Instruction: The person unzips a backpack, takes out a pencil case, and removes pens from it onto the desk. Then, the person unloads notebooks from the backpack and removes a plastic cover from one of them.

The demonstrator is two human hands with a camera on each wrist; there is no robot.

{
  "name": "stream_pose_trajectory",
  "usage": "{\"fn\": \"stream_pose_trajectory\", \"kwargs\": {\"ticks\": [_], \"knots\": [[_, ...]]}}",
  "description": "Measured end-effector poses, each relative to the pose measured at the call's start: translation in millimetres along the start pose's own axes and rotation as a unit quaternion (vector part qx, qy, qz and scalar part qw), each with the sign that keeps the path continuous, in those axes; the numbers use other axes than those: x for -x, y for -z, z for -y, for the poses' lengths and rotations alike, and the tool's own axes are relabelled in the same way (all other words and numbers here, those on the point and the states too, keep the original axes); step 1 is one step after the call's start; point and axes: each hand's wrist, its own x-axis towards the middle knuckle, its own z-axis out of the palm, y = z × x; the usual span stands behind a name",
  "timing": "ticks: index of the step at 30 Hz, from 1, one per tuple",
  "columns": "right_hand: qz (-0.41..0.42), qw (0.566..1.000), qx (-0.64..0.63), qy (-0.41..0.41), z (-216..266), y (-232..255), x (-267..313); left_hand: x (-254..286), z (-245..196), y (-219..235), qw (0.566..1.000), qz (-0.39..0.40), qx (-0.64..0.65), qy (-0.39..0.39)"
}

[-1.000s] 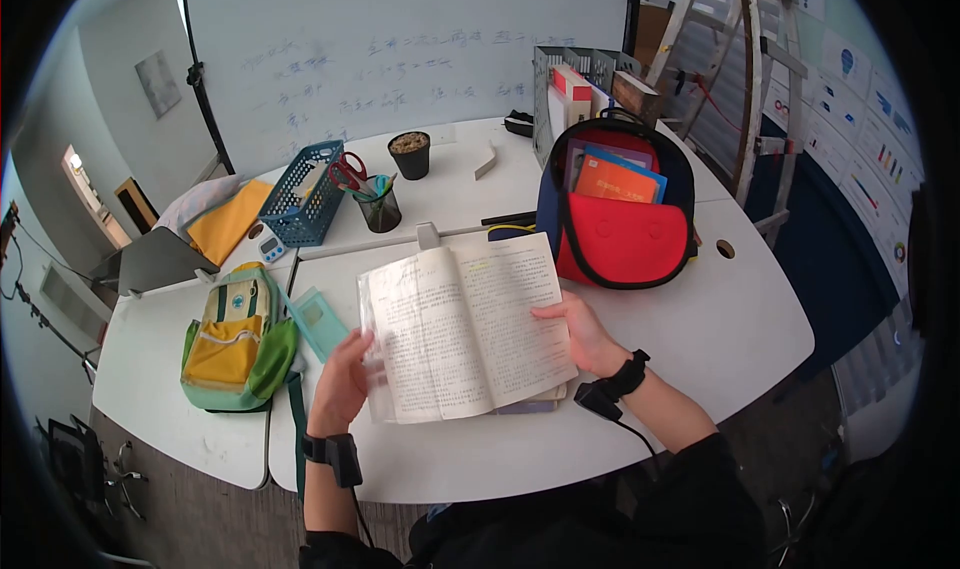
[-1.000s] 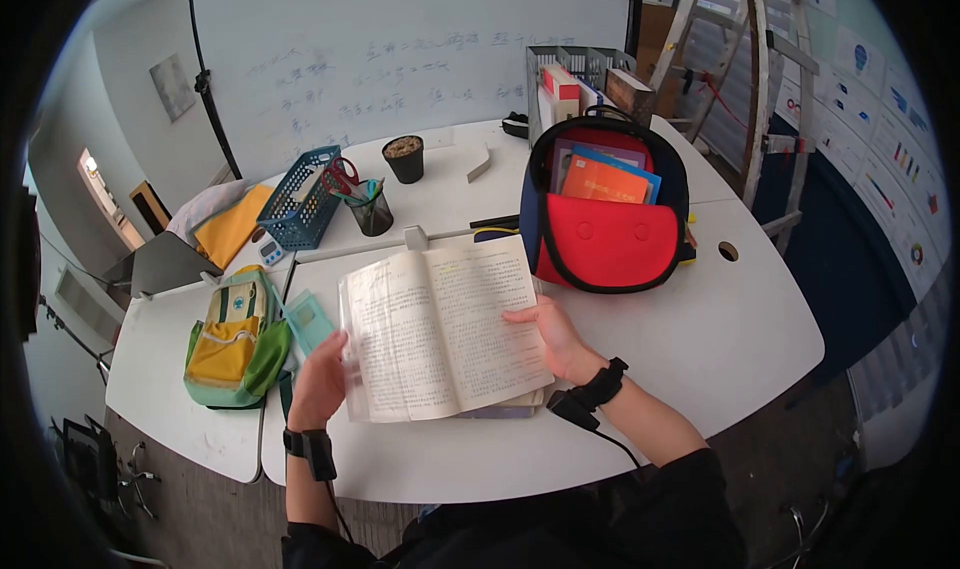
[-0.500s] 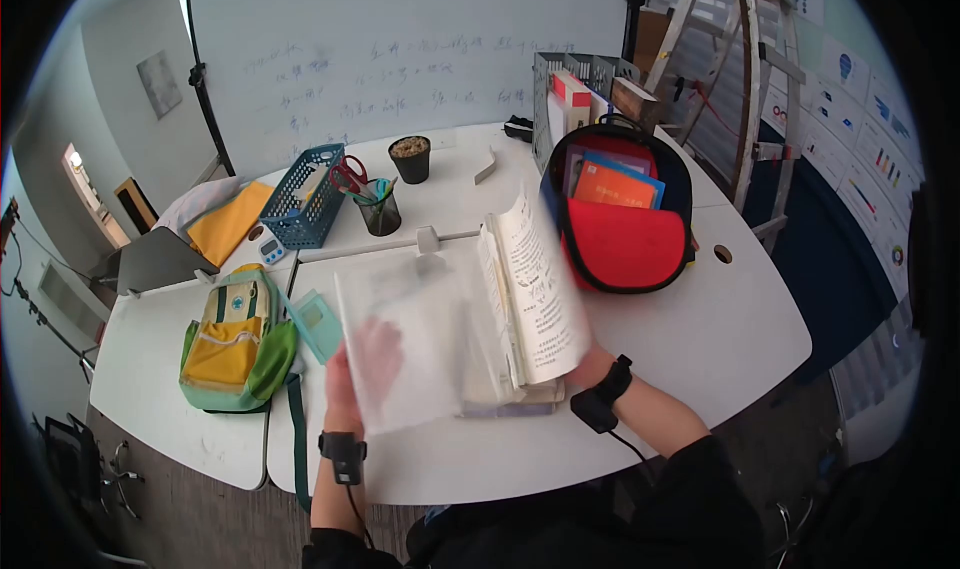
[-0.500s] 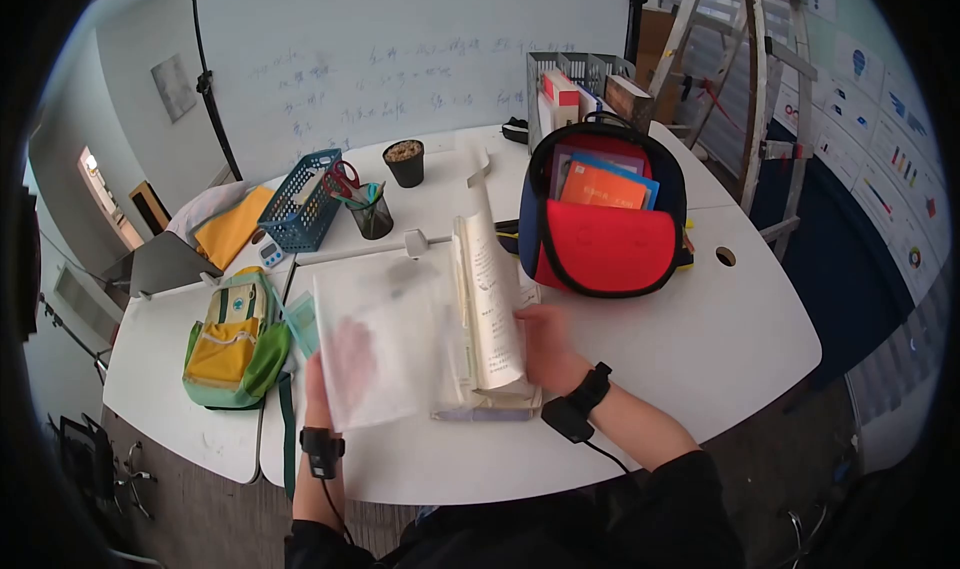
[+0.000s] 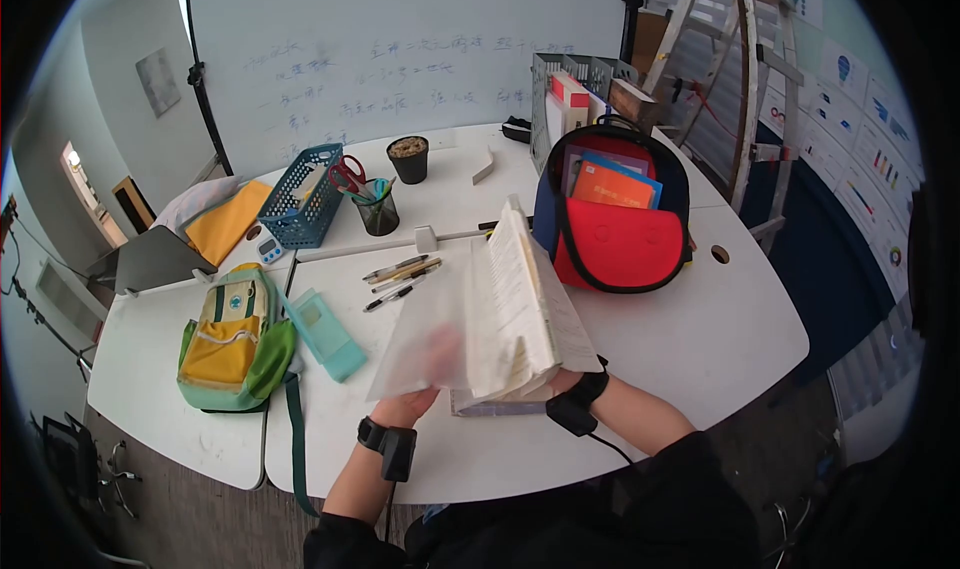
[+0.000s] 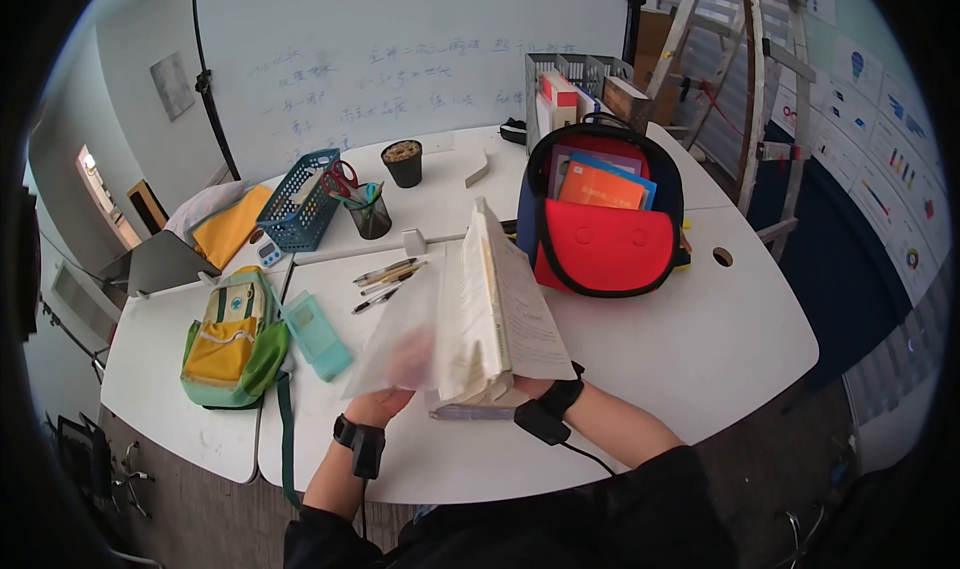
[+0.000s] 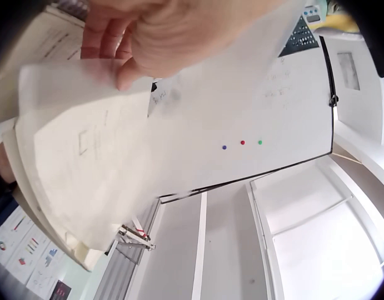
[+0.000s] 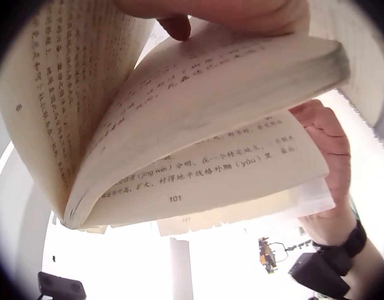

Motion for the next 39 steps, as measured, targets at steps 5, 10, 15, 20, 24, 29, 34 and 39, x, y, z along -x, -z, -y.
{"fn": "stream_pose_trajectory", "kwargs": {"ticks": [5,10,15,20,24,29,34,39], "knots": [[-0.009,1.0,-0.016,-0.005,8.8,-0.3,1.3,-8.9,23.0,29.2,0.995,0.02,0.066,-0.067],[-0.013,0.999,-0.033,-0.008,21.8,16.8,17.5,-11.4,25.1,49.0,0.983,0.002,0.167,-0.072],[-0.023,0.999,-0.046,-0.005,62.1,10.7,-11.0,-12.2,10.4,89.0,0.973,-0.05,0.182,-0.135],[-0.027,0.998,-0.059,-0.012,77.9,43.9,20.5,10.8,-29.9,97.1,0.96,-0.087,0.198,-0.176],[-0.015,1.0,0.011,0.0,63.8,43.7,8.7,27.6,-53.0,69.5,0.935,-0.162,0.233,-0.213],[-0.134,0.961,0.224,-0.093,40.5,21.2,-14.4,19.1,-43.9,89.3,0.926,-0.112,0.294,-0.208],[-0.109,0.886,0.45,-0.002,27.0,53.9,-25.5,20.3,-42.9,62.2,0.949,-0.201,0.052,-0.239],[0.012,0.917,0.39,0.076,48.1,-2.6,-5.3,15.1,-35.9,30.5,0.966,-0.065,-0.042,-0.246]]}}
